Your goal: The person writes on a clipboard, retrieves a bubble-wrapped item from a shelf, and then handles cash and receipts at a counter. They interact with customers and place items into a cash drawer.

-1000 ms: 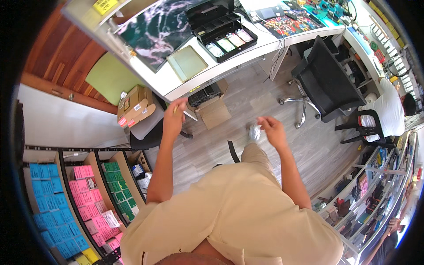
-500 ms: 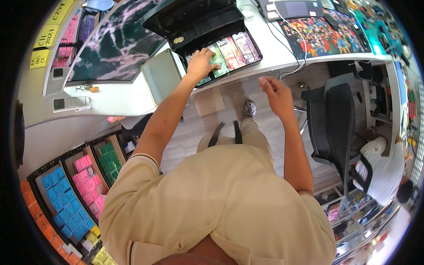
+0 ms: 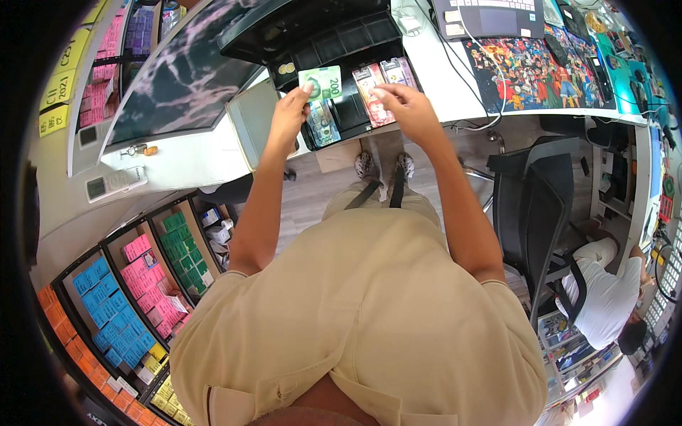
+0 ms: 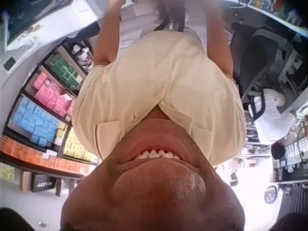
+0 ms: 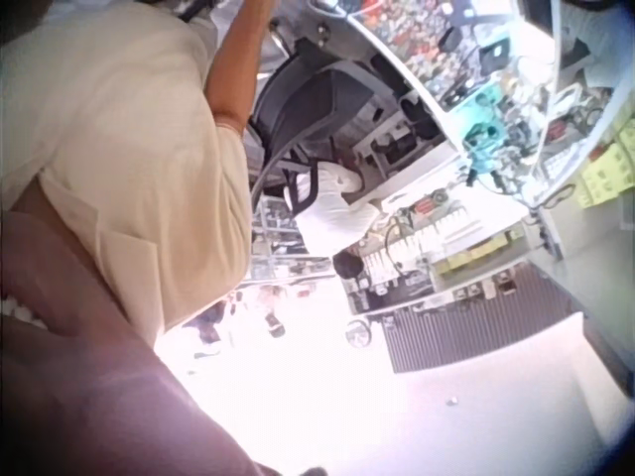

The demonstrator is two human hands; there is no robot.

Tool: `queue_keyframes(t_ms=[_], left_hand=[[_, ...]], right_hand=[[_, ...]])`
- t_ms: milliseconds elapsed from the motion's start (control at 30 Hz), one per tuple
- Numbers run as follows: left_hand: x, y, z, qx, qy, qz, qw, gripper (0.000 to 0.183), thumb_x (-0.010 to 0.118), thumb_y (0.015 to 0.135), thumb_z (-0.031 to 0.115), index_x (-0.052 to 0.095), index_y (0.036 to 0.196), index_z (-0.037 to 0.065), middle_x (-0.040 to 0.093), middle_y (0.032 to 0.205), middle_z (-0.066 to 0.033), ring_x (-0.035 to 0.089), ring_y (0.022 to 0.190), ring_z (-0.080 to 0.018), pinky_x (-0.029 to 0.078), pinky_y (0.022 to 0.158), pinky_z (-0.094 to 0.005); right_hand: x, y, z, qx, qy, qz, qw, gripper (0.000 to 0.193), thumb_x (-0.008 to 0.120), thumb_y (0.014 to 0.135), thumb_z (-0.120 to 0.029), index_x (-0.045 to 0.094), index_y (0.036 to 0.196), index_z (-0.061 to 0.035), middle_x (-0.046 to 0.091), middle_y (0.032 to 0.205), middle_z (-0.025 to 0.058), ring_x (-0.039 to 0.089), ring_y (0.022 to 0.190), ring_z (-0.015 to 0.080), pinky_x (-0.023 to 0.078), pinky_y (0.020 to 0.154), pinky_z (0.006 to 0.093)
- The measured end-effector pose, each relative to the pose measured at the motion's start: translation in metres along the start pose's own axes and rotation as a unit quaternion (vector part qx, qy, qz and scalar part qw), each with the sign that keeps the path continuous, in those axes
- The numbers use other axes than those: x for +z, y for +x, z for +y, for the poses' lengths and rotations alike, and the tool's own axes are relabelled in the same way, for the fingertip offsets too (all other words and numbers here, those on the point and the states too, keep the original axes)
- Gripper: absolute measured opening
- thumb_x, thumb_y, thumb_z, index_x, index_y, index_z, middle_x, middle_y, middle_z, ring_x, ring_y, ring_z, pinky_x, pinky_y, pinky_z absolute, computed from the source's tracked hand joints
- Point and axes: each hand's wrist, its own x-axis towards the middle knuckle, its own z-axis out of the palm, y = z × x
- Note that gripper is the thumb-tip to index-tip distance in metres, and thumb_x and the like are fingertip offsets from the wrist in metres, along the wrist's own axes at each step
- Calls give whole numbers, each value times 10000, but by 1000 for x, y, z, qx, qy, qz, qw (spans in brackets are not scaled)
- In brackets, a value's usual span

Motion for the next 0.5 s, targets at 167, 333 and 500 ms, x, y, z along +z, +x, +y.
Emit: queue_keyframes(t_ms=[167,333,500], left_hand=[[11,-43,-9,-30,-133,-58,989,347,672,1007,435,692,1069,94,579,844,50,460,720,-34,369,627,-205],[19,-63,-18,-40,-211,-25,976,243,741,969,302,619,1090,130,578,889,70,471,744,-15,381,629,-195],[26,-66,-36,1,-245,-3,969,188,660,982,149,479,931,140,607,928,6,550,789,-66,456,672,-218]], right_hand=[[57,9,-17,87,110,-70,988,412,746,963,-334,711,1233,-24,687,1042,-15,536,798,53,443,718,217],[66,-4,-2,89,54,-106,989,210,774,934,-215,722,1002,-24,651,787,-34,566,694,65,460,652,216],[82,-23,-4,-27,-56,-73,995,220,775,919,-194,721,1016,-4,709,900,50,608,731,112,515,705,288]])
